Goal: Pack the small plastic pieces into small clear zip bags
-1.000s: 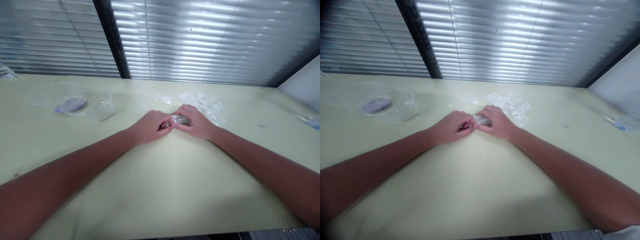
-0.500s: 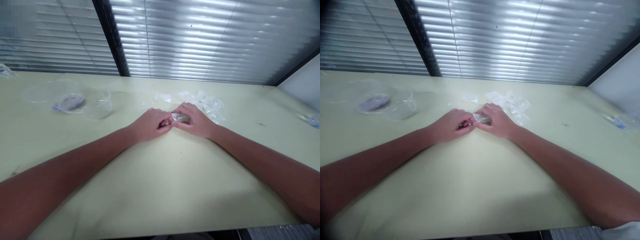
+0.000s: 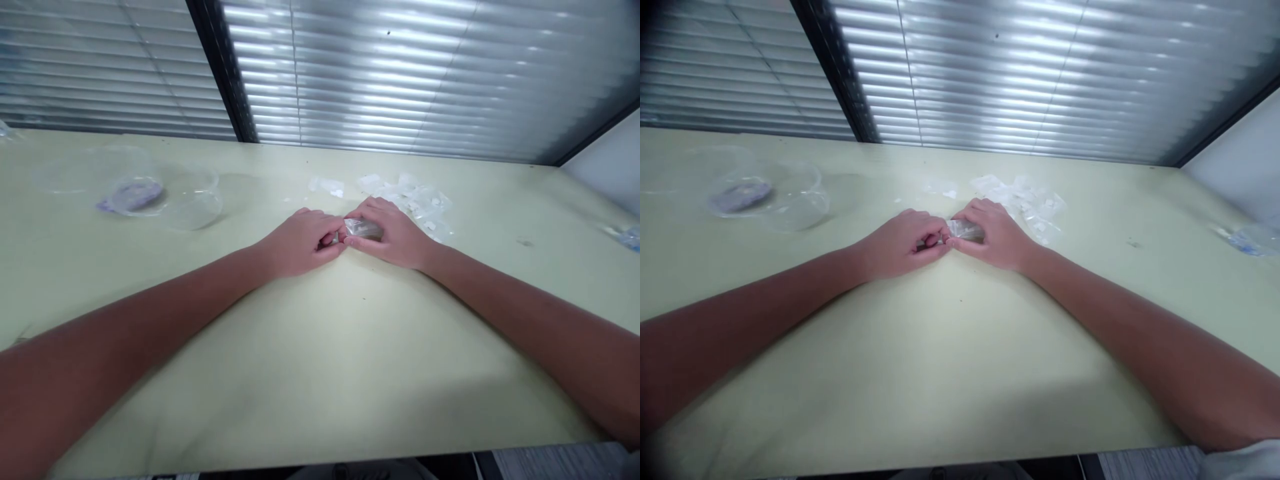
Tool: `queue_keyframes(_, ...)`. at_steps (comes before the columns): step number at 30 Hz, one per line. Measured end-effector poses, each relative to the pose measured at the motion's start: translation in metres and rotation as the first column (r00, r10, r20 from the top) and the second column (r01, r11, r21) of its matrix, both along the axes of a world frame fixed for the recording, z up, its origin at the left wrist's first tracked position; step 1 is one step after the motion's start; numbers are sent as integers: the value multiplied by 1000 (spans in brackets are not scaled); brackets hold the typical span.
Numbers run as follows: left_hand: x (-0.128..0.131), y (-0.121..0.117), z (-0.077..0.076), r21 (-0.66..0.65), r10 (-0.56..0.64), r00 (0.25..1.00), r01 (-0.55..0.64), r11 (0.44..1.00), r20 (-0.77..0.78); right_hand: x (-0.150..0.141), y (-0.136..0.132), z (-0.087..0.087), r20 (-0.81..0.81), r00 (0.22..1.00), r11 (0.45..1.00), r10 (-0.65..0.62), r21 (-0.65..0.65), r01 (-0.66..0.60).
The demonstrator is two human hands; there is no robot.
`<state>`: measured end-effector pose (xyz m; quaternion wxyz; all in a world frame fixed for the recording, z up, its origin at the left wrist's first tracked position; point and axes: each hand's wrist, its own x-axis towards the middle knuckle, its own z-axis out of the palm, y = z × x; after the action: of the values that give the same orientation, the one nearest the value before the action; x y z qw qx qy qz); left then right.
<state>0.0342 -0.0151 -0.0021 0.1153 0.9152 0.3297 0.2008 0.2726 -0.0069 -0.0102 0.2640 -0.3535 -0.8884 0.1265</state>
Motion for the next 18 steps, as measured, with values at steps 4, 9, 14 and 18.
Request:
queue_keyframes(4,0,-1,0,0,1,1000,-1,1000,2,0,0,0,1,1000,1000,1,-3,-1)
queue_keyframes(9,-1,0,-1,-3,5,1000,-5,1000,6,0,1,-1,-6,1000,1000,3,4,-3)
queue_keyframes(14,-2,0,-1,-16,12,1000,-12,1000,3,-1,1,-1,-13,1000,1000,11,7,-11)
queue_keyframes(18,-2,0,-1,-19,16,1000,-15,1000,5,-1,1,-1,-14,1000,1000,3,1,-3)
